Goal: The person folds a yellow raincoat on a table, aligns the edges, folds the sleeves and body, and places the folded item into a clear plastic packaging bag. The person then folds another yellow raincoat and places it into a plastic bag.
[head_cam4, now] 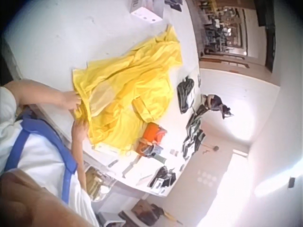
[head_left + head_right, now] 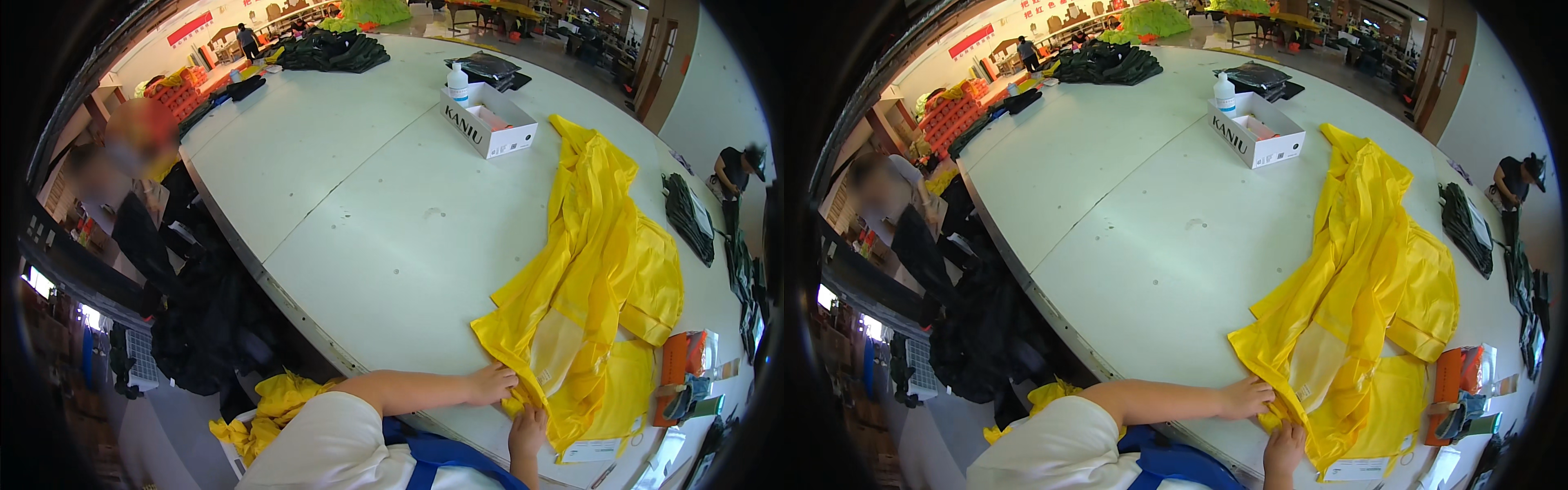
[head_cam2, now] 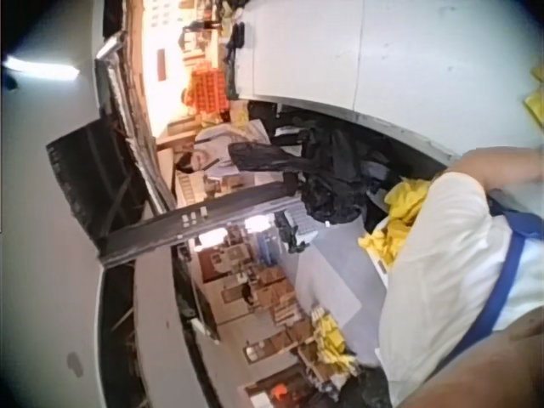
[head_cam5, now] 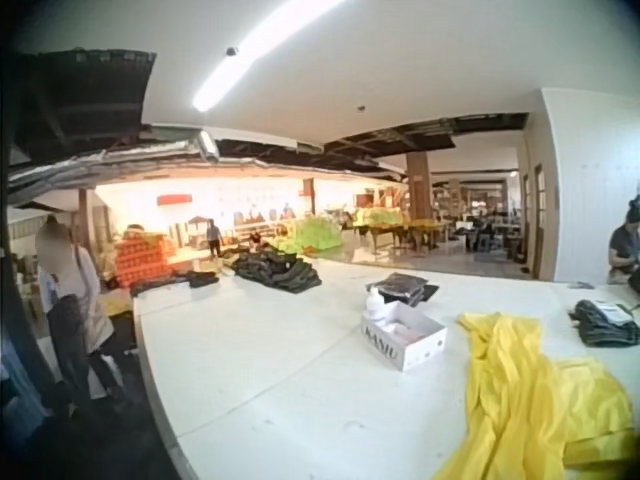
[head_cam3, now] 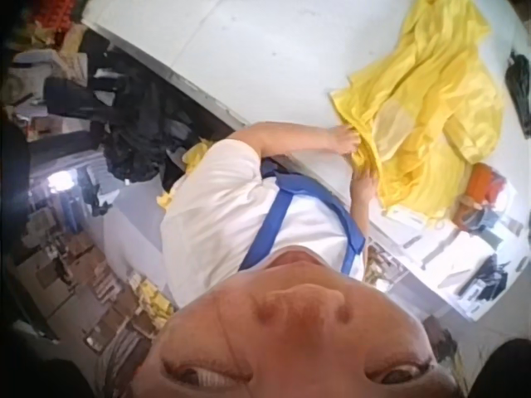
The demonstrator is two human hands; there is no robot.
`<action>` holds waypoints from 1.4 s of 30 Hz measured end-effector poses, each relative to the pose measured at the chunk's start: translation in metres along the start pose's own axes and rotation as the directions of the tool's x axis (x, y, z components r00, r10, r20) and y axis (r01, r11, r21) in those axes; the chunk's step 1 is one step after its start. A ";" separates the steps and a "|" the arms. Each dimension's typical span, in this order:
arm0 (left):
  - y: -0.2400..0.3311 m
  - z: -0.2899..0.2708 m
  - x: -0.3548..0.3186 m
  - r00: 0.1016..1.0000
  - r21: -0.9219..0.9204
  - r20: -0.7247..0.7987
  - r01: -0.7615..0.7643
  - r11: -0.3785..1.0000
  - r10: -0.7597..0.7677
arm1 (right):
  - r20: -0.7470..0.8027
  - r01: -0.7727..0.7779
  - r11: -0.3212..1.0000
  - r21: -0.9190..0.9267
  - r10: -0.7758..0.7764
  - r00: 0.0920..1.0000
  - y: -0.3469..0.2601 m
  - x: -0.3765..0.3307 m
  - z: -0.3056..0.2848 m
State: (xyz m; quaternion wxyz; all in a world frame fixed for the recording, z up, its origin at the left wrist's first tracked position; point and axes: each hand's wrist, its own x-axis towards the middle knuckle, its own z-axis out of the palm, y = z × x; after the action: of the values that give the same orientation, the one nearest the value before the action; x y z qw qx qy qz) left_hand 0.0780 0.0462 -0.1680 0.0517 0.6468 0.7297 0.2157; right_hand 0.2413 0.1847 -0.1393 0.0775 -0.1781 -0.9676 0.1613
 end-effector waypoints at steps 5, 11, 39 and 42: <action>-0.010 -0.024 0.039 0.882 -0.032 0.462 0.120 0.992 -0.092 | 0.348 -0.052 0.980 -0.191 0.117 0.930 -0.017 0.021 -0.028; -0.011 0.001 0.049 0.961 -0.142 0.218 0.205 0.968 -0.172 | 0.206 -0.211 0.977 -0.040 0.215 0.955 0.001 0.018 -0.007; -0.018 -0.033 0.073 0.995 0.008 0.034 0.092 0.996 -0.092 | 0.136 -0.013 0.917 -0.399 0.073 0.988 0.040 0.035 -0.056; -0.016 -0.047 0.072 0.996 0.158 -0.089 -0.001 0.987 0.016 | 0.155 -0.028 0.947 -0.320 0.082 0.985 0.042 0.041 -0.071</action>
State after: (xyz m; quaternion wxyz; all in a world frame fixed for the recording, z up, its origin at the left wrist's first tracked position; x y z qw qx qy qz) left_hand 0.0352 0.1032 -0.1167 -0.0334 0.6416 0.7433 0.1863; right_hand 0.2315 0.2576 -0.0830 -0.0377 -0.2013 -0.9786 0.0203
